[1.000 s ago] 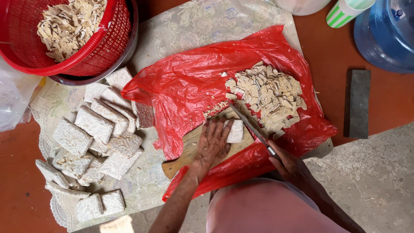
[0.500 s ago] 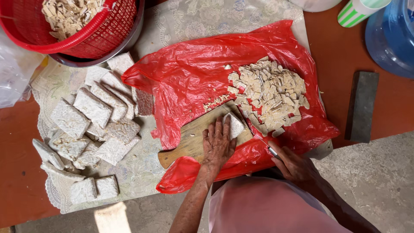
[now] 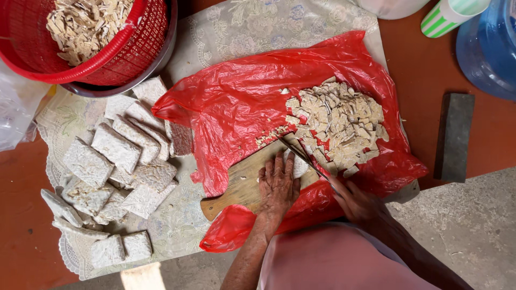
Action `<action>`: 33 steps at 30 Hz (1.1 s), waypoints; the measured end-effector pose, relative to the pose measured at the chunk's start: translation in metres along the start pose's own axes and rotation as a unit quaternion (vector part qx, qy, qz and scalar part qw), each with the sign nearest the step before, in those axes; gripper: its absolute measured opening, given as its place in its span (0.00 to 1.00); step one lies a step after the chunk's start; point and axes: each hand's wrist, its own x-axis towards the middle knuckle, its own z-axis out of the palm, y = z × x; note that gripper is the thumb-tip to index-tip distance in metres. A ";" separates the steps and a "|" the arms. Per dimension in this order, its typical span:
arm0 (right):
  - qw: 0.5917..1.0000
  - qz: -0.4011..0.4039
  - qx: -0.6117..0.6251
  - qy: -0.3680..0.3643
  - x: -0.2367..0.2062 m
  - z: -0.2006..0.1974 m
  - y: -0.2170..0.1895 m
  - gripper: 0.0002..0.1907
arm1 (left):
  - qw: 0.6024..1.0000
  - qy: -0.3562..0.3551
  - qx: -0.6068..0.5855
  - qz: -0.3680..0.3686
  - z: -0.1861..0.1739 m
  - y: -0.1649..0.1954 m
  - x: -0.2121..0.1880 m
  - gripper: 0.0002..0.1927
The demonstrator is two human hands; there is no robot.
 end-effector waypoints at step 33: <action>0.992 0.087 0.011 -0.091 -0.014 -0.001 0.015 0.34 | 1.000 0.013 -0.003 -0.005 0.003 0.002 -0.001 0.39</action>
